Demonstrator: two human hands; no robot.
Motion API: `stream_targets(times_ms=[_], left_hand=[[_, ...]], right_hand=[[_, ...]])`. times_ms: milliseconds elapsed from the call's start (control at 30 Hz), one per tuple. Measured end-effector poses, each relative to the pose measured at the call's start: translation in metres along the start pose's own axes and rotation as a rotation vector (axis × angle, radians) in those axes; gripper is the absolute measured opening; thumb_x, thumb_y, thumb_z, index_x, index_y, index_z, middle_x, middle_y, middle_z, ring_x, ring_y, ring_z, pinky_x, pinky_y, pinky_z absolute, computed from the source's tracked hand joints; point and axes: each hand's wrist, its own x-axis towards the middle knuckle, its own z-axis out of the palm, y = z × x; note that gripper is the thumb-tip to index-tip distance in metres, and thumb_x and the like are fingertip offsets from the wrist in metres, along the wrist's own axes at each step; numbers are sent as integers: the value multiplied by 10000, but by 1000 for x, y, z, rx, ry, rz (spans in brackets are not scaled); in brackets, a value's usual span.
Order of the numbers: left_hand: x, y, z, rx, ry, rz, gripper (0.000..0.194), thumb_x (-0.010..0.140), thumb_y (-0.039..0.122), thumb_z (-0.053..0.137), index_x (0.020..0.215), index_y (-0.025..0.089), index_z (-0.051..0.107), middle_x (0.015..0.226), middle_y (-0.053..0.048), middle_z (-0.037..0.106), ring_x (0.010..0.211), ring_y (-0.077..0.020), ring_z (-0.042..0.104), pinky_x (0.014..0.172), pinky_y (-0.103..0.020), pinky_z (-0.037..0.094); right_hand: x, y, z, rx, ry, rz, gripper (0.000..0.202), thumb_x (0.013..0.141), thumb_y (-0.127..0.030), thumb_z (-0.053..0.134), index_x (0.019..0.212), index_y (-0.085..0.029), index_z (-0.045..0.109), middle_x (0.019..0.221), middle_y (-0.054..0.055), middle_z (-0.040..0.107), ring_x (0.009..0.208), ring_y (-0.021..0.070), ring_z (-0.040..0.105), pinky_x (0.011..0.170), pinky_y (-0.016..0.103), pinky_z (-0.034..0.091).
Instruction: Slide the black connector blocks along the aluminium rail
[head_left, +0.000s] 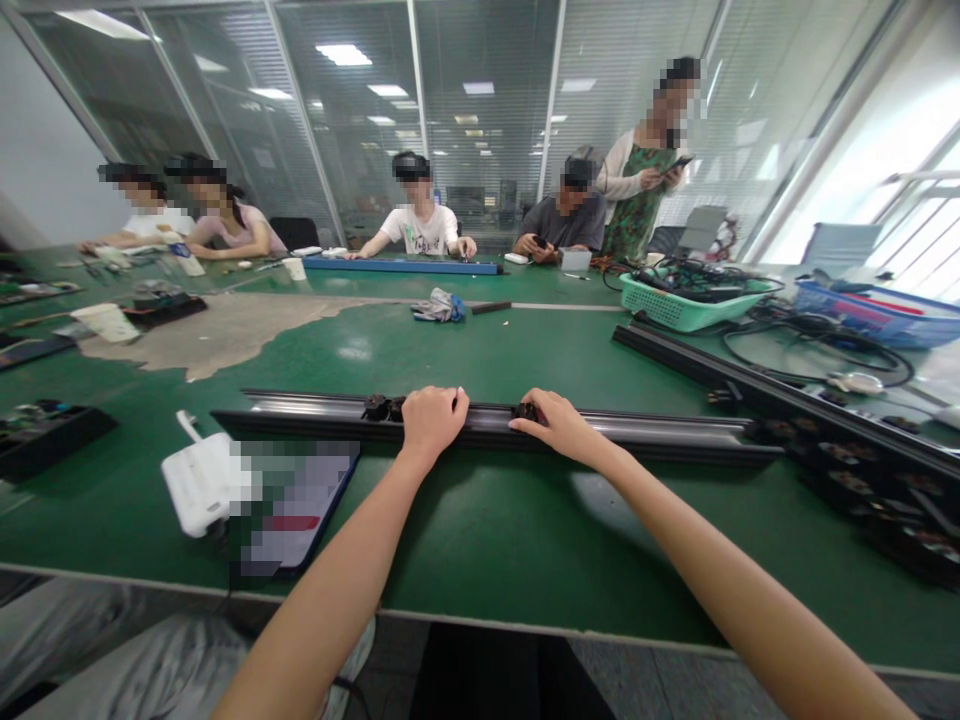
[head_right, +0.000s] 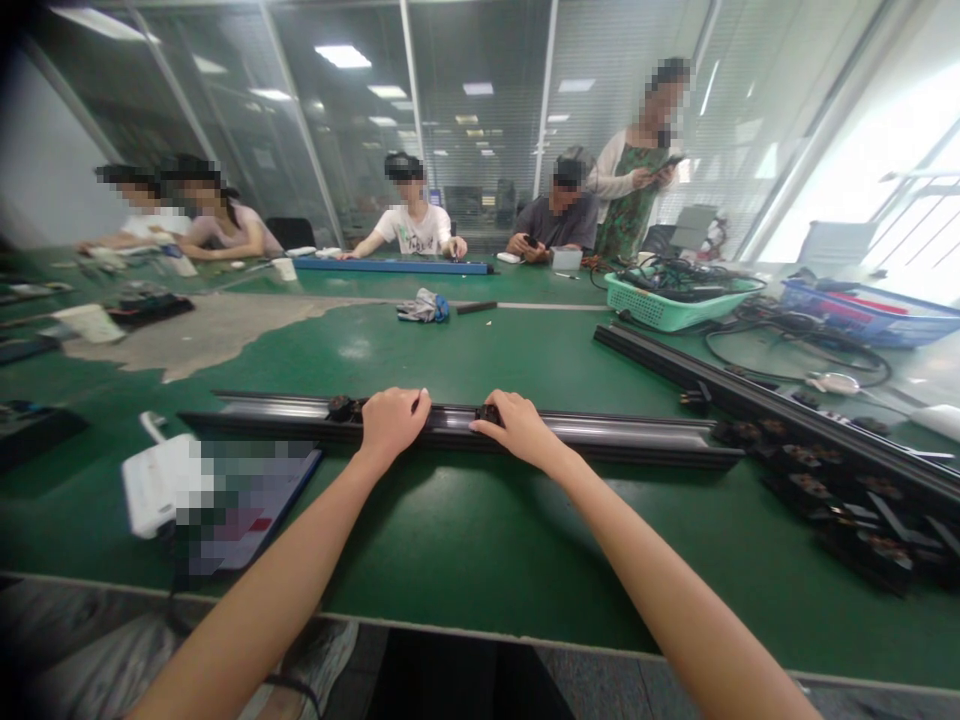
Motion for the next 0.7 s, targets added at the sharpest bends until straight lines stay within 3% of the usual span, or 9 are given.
stream_targets(times_ms=[233, 700], left_hand=[[1, 0, 3, -11, 11, 5, 550, 968, 414, 283, 864, 162, 762, 853, -145, 710, 832, -258, 658, 765, -352, 435], [2, 2, 3, -15, 12, -8, 556, 965, 409, 280, 862, 147, 759, 860, -151, 711, 826, -263, 660, 758, -357, 433]], right_hand=[[-9, 0, 8, -71, 103, -18, 313, 947, -471, 504, 1049, -181, 563, 1015, 98, 644, 943, 236, 561, 853, 359, 406], [-13, -2, 7, -173, 128, -18, 328, 967, -457, 463, 1074, -171, 583, 1008, 105, 642, 970, 260, 557, 873, 378, 409]])
